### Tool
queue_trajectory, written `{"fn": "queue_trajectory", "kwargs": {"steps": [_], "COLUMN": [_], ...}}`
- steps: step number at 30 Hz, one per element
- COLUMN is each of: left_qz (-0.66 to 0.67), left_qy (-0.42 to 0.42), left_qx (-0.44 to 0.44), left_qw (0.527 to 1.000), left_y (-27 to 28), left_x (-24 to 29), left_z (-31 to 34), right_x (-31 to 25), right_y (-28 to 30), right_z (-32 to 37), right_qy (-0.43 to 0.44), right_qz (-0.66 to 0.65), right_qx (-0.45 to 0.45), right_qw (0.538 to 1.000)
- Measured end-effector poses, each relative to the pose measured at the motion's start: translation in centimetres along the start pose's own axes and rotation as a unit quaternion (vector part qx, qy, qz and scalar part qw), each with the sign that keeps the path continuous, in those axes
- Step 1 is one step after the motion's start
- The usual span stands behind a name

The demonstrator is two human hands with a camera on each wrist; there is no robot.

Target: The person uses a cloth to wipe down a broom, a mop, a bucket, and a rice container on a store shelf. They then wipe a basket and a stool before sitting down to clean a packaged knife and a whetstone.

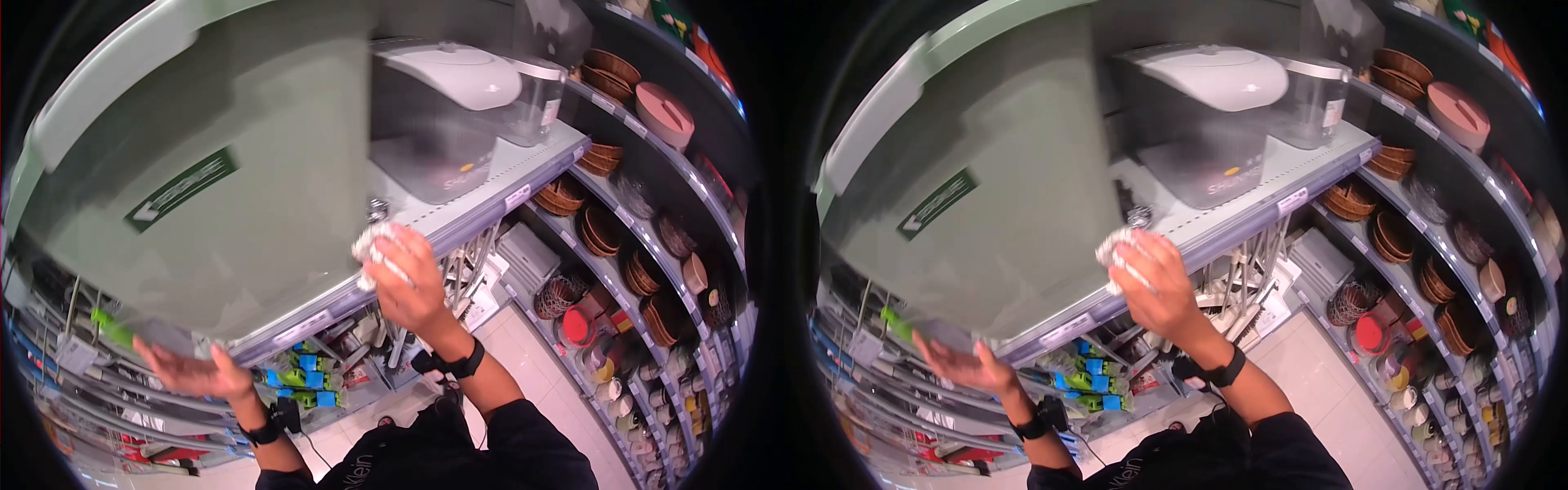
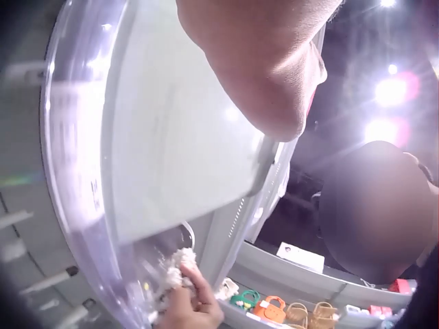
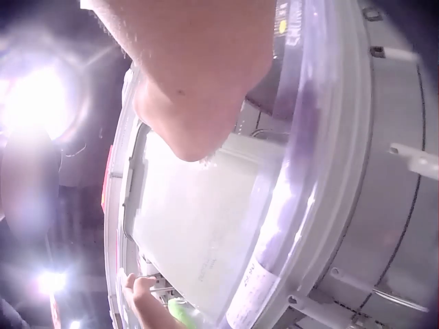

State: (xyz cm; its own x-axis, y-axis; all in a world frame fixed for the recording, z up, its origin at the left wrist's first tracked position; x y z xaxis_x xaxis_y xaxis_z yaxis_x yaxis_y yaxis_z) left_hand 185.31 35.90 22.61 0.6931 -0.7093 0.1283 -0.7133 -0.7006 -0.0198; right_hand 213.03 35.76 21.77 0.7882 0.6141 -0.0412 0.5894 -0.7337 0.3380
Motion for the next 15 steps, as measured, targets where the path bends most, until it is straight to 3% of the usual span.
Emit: {"fn": "queue_trajectory", "kwargs": {"steps": [4, 7, 9, 12, 15], "left_qz": [0.05, 0.141, 0.194, 0.282, 0.304], "left_qy": [-0.07, -0.074, -0.011, 0.105, 0.291], "left_qx": [0.075, -0.012, -0.135, -0.2, -0.263], "left_qw": [0.993, 0.987, 0.972, 0.932, 0.868], "left_y": [-2.2, -7.1, -12.2, -21.6, -28.6], "left_x": [6.9, 11.5, 14.5, 16.7, 15.6], "left_z": [1.6, 3.2, 3.1, 1.5, 0.9], "right_x": [4.3, 8.7, 12.9, 20.3, 26.3], "right_y": [2.8, 6.6, 9.3, 12.6, 13.3], "right_z": [5.9, 9.1, 10.7, 10.1, 5.7], "right_qy": [-0.074, -0.151, -0.196, -0.273, -0.268], "right_qz": [-0.034, -0.045, -0.04, -0.046, -0.076], "right_qx": [-0.013, 0.001, 0.029, 0.095, 0.109], "right_qw": [0.997, 0.987, 0.979, 0.956, 0.954]}}
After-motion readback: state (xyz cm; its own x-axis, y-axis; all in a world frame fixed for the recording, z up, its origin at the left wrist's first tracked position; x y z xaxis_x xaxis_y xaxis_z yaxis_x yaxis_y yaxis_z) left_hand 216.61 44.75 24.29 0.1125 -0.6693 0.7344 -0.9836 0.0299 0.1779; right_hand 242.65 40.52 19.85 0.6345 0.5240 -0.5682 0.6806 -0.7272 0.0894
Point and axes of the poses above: each hand's wrist, its own z-axis away from the middle knuckle, its own y-axis out of the back of the hand, x = y × z, the point moved 6 cm from there along -z, towards the middle knuckle, and after that the axes turned 8 degrees about -x, right-handed, at the moved point
